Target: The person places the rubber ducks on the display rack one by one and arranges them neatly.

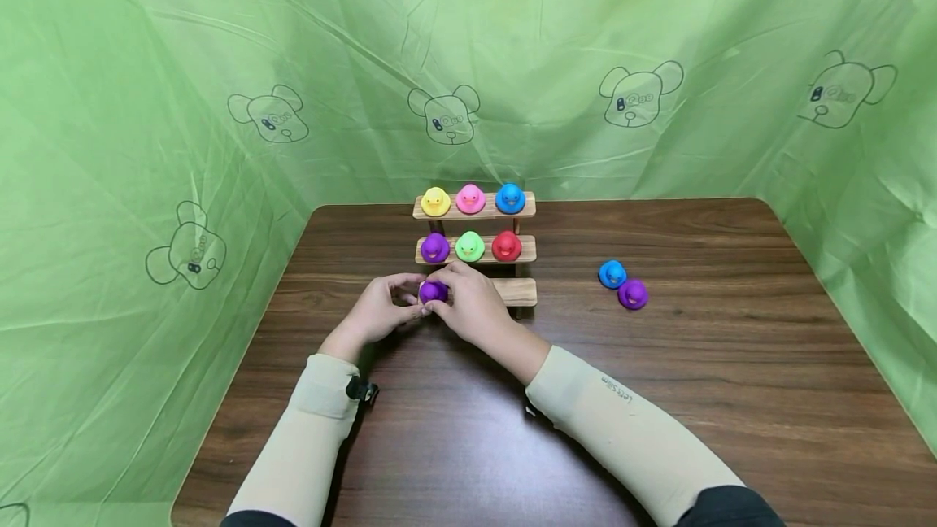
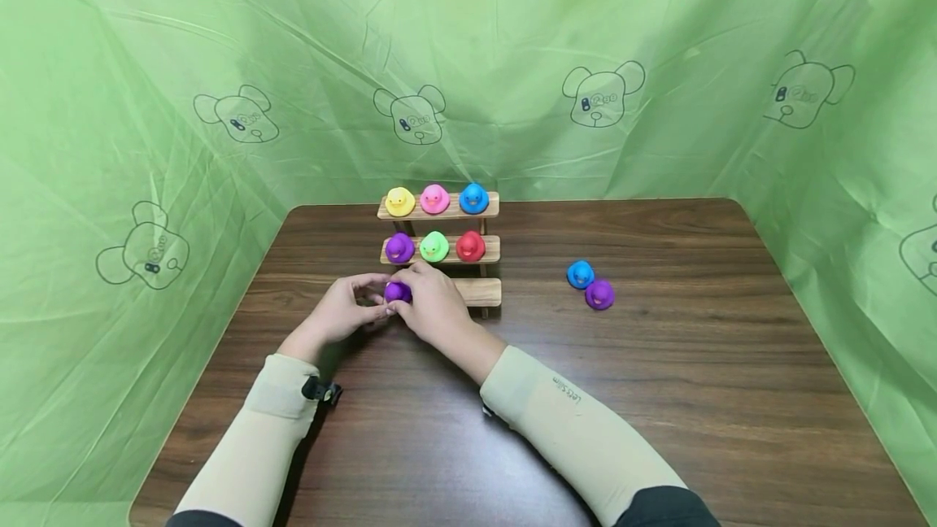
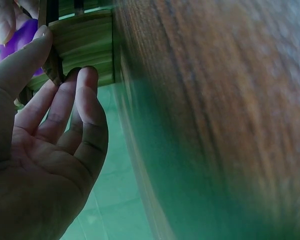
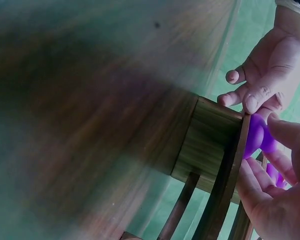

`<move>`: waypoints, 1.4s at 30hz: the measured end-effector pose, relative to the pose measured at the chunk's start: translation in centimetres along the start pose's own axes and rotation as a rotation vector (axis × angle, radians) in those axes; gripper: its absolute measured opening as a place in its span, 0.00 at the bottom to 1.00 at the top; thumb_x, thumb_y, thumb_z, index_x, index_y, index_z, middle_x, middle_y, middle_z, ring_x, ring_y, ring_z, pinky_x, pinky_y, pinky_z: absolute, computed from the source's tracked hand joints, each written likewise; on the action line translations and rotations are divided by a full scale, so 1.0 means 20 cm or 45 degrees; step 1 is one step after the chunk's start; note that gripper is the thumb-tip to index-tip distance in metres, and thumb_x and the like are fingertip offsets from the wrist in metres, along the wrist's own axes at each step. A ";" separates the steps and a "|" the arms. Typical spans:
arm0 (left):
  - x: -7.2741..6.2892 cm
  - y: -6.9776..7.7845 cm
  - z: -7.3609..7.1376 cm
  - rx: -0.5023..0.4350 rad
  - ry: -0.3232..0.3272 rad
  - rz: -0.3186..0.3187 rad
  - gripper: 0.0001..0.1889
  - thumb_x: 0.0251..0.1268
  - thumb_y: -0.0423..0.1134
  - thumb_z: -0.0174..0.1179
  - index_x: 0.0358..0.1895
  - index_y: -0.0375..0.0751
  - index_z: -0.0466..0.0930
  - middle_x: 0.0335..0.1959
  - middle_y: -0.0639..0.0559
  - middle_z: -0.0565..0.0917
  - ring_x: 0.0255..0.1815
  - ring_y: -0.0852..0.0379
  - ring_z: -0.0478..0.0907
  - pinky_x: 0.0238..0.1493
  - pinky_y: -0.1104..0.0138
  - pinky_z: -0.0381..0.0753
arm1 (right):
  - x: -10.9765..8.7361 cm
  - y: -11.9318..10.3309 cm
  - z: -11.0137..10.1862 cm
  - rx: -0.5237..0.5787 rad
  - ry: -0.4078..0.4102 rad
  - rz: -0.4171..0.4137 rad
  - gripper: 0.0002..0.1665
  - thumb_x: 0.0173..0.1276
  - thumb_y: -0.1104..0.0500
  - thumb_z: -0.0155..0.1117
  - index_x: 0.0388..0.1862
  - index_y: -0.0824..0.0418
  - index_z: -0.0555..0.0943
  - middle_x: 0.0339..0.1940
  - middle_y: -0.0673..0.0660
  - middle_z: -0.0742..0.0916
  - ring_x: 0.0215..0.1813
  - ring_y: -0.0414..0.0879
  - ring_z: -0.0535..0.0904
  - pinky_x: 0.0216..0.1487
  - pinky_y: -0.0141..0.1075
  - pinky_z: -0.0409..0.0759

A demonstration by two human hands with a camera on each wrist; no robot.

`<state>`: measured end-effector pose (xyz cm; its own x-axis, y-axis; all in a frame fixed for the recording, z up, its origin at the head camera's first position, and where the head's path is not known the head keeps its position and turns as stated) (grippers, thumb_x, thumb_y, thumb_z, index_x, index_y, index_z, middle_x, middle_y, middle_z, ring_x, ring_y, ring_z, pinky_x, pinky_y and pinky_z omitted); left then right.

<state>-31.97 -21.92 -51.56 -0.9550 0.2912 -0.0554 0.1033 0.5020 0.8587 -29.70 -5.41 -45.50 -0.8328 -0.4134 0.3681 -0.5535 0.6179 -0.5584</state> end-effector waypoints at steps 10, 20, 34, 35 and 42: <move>0.01 0.00 0.00 -0.012 0.002 -0.008 0.29 0.61 0.33 0.78 0.66 0.38 0.81 0.38 0.42 0.89 0.37 0.50 0.85 0.24 0.66 0.84 | 0.00 0.01 0.00 -0.011 -0.019 0.023 0.20 0.61 0.53 0.84 0.51 0.52 0.89 0.47 0.48 0.84 0.42 0.42 0.80 0.42 0.38 0.80; 0.01 -0.01 0.01 -0.027 -0.003 -0.016 0.29 0.61 0.34 0.78 0.66 0.39 0.81 0.38 0.40 0.89 0.37 0.48 0.85 0.23 0.65 0.84 | -0.01 0.01 0.00 -0.016 0.005 0.023 0.20 0.60 0.51 0.85 0.50 0.52 0.89 0.47 0.47 0.84 0.43 0.43 0.82 0.44 0.40 0.82; 0.00 -0.02 0.00 0.003 0.004 -0.020 0.29 0.61 0.34 0.78 0.66 0.41 0.81 0.40 0.43 0.89 0.37 0.50 0.86 0.27 0.63 0.86 | -0.04 0.05 -0.03 0.032 -0.009 0.025 0.27 0.58 0.51 0.86 0.54 0.56 0.88 0.49 0.54 0.86 0.46 0.44 0.81 0.48 0.41 0.82; 0.00 -0.02 0.00 -0.005 0.002 -0.026 0.29 0.61 0.34 0.78 0.66 0.41 0.81 0.39 0.43 0.89 0.35 0.50 0.86 0.26 0.61 0.86 | -0.04 0.05 -0.04 0.036 -0.013 0.028 0.27 0.58 0.51 0.86 0.55 0.57 0.88 0.49 0.54 0.87 0.46 0.44 0.80 0.48 0.41 0.82; 0.01 -0.02 0.00 -0.026 -0.001 -0.031 0.30 0.59 0.34 0.79 0.66 0.42 0.82 0.37 0.42 0.89 0.29 0.50 0.85 0.25 0.55 0.87 | -0.06 0.07 -0.10 0.087 -0.008 0.031 0.25 0.59 0.53 0.86 0.53 0.59 0.88 0.47 0.55 0.87 0.48 0.49 0.85 0.49 0.42 0.83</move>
<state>-32.10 -22.00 -51.96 -0.9569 0.2799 -0.0770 0.0742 0.4922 0.8673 -29.50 -2.62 -45.24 -0.8459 -0.4030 0.3495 -0.5315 0.5807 -0.6167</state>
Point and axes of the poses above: each hand's wrist, its own x-axis towards the middle knuckle, its own z-axis out of the palm, y = z × x, the point moved 8 cm from there along x, towards the middle knuckle
